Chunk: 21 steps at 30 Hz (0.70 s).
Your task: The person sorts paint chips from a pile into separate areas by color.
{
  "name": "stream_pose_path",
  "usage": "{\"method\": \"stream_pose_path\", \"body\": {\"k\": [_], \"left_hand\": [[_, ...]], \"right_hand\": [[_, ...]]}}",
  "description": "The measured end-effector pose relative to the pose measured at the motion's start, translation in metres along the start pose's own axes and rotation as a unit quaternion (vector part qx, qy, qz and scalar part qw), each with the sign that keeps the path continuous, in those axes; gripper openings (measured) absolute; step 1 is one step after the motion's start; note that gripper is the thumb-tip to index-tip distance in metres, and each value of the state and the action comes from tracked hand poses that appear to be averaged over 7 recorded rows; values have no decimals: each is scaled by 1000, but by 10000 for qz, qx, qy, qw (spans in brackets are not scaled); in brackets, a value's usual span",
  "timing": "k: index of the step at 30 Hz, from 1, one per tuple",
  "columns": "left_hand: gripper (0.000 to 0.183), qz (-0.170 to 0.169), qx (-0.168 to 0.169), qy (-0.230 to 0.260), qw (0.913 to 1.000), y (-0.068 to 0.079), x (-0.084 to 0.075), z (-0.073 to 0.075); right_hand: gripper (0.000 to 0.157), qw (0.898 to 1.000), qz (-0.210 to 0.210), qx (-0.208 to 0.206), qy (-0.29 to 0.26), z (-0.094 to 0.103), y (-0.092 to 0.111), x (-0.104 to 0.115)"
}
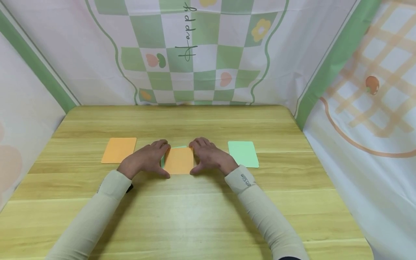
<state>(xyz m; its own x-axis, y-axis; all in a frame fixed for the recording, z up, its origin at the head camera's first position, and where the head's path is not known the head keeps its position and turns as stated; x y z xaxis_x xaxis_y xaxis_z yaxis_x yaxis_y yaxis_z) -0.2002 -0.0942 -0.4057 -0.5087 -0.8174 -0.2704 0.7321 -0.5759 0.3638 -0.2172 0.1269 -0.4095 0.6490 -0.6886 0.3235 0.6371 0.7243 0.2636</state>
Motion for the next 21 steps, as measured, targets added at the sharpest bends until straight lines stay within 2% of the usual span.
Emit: {"method": "stream_pose_path", "body": {"k": [5, 13, 21], "left_hand": [[85, -126, -150, -216, 9996, -2, -1, 2], [92, -169, -66, -381, 9991, -3, -4, 4], [86, -129, -6, -237, 9996, -4, -4, 4]], "right_hand": [[86, 9999, 129, -57, 39, 0, 0, -3], [84, 10000, 39, 73, -23, 0, 1, -5], [91, 9997, -51, 152, -184, -2, 1, -4]]}}
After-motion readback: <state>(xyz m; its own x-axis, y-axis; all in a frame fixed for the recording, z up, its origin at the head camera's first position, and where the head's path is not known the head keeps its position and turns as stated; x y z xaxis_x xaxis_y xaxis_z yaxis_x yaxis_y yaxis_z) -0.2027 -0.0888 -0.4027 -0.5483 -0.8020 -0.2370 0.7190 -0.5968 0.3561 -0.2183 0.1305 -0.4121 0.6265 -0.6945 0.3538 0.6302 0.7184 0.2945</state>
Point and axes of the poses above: each hand's wrist, its own y-axis away from the middle knuckle, its own z-axis out of the back of the hand, x = y × z, the point moved 3 cm from there along -y, towards the middle knuckle, and after that the axes turned 10 degrees about x, right-handed, at the moved point
